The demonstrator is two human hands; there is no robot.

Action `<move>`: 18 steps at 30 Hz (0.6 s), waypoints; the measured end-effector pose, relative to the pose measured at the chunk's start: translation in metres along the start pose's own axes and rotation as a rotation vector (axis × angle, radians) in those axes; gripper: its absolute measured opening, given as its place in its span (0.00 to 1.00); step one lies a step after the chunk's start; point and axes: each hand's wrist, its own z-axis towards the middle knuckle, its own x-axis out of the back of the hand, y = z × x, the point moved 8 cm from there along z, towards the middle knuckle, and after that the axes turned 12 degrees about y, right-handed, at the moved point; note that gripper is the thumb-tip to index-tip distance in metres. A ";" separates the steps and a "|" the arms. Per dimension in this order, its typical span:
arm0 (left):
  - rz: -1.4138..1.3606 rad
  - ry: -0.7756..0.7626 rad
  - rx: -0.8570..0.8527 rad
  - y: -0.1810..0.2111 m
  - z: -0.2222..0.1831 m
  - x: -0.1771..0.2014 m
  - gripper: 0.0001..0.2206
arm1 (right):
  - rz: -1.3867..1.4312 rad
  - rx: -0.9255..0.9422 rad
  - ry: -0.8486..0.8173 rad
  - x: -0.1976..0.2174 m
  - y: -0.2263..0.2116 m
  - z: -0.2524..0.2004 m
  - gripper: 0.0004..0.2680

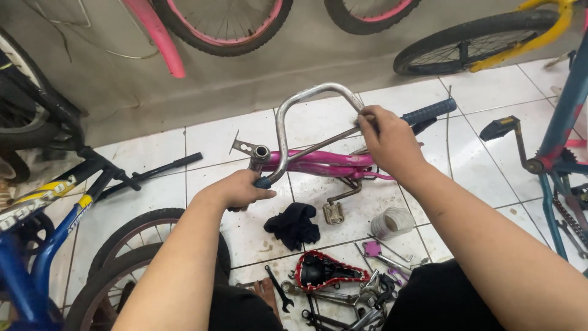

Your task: Wiping and cleaning a bicycle handlebar and frame assembly using a cloth.

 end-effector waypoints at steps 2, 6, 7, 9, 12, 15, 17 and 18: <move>-0.004 0.005 0.008 -0.002 -0.001 0.000 0.17 | 0.025 0.055 -0.006 -0.011 -0.012 -0.008 0.09; 0.034 0.017 -0.015 0.003 0.000 0.004 0.20 | 0.115 0.204 -0.005 -0.026 -0.039 -0.021 0.07; 0.031 0.012 -0.008 0.002 0.000 0.003 0.20 | 0.117 0.202 -0.013 -0.028 -0.044 -0.023 0.07; 0.055 0.041 -0.006 0.001 0.001 0.003 0.19 | 0.193 0.199 -0.019 -0.027 -0.053 -0.029 0.07; 0.088 0.069 -0.006 -0.007 0.015 -0.003 0.20 | 0.224 0.220 0.014 -0.032 -0.043 -0.030 0.07; 0.135 0.100 0.015 -0.002 0.013 0.001 0.21 | 0.248 0.153 0.052 -0.032 -0.032 -0.026 0.06; 0.150 0.120 0.023 -0.004 0.011 -0.001 0.21 | 0.262 0.123 0.059 -0.031 -0.025 -0.024 0.06; 0.165 0.144 0.030 -0.006 0.011 -0.002 0.21 | 0.279 0.098 0.068 -0.031 -0.020 -0.024 0.06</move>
